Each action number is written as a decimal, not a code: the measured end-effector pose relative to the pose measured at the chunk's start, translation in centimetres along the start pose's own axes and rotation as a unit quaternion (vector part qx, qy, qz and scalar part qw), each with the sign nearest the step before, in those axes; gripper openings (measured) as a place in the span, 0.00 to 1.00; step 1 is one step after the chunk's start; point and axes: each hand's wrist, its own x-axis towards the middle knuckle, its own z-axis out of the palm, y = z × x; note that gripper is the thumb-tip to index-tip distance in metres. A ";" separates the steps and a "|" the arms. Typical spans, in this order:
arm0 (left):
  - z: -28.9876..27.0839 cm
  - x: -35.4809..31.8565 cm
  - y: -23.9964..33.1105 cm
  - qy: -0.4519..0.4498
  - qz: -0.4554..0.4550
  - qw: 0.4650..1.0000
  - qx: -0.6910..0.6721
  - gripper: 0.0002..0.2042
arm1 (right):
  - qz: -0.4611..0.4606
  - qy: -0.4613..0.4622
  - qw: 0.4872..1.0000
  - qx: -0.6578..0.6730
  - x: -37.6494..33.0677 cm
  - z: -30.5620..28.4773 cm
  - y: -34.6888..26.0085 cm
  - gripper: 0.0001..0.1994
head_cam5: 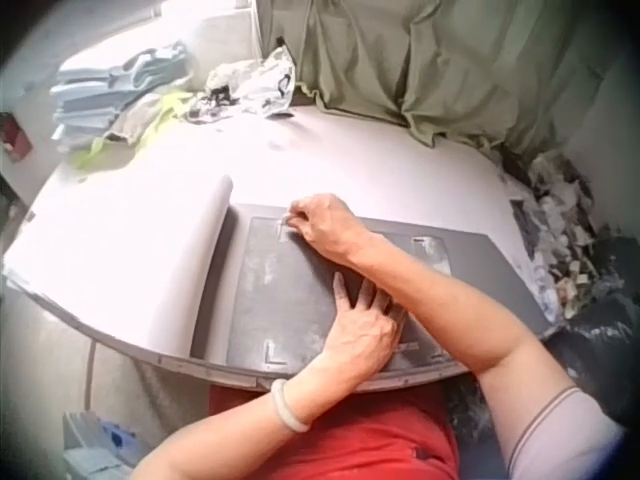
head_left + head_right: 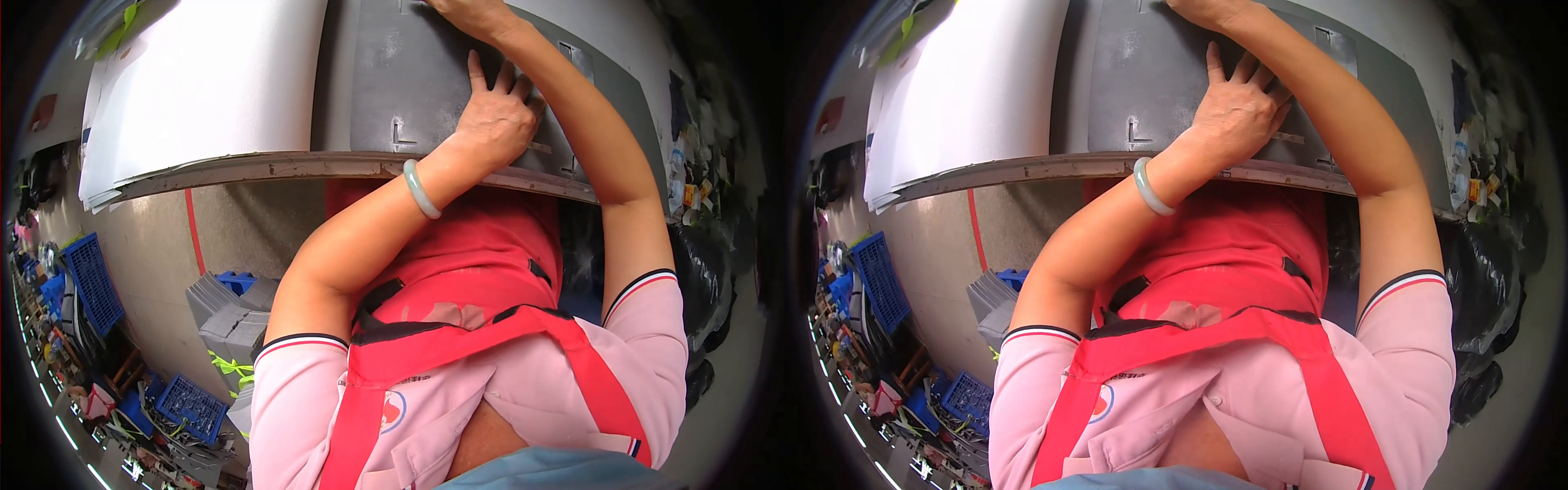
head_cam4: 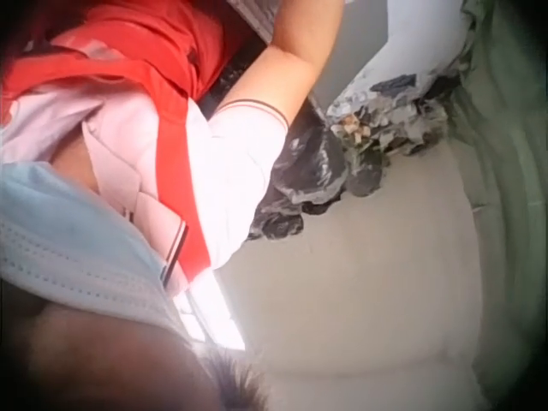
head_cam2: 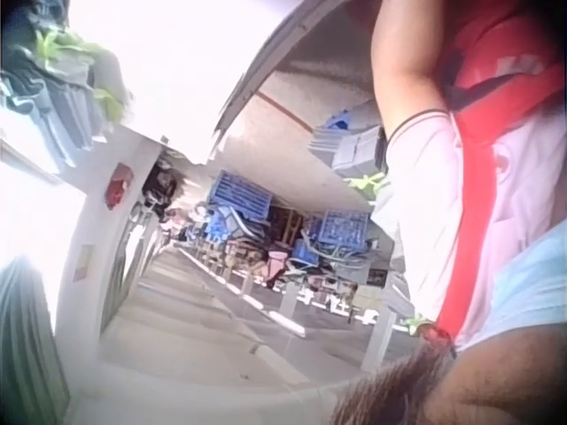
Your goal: The recorder uses a small cleaning pad to wipe and smooth the surface of grey manufacturing panels at a workbench.
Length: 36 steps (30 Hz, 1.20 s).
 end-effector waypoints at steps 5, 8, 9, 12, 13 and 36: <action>-0.1 0.0 0.1 0.002 0.002 1.000 0.009 0.23 | -0.019 -0.040 0.996 -0.078 1.8 1.3 0.2 0.11; 0.0 0.0 0.0 0.018 0.001 1.000 -0.001 0.23 | -0.024 -0.056 0.988 -0.143 2.0 1.2 0.2 0.12; 0.0 0.0 0.0 0.017 0.003 1.000 -0.007 0.22 | -0.022 -0.061 0.983 -0.170 2.0 0.8 0.2 0.13; 0.1 -0.1 -0.3 0.015 0.015 1.000 0.002 0.20 | 0.073 -0.058 0.995 -0.027 1.7 0.2 -0.9 0.10; 0.1 -0.1 -0.4 0.017 0.012 1.000 0.003 0.20 | 0.179 -0.063 0.976 0.109 1.6 0.1 -0.9 0.08; 1.3 -1.2 -1.1 0.078 0.032 0.996 0.023 0.20 | 0.218 -0.242 0.924 0.200 -9.1 0.2 -11.9 0.08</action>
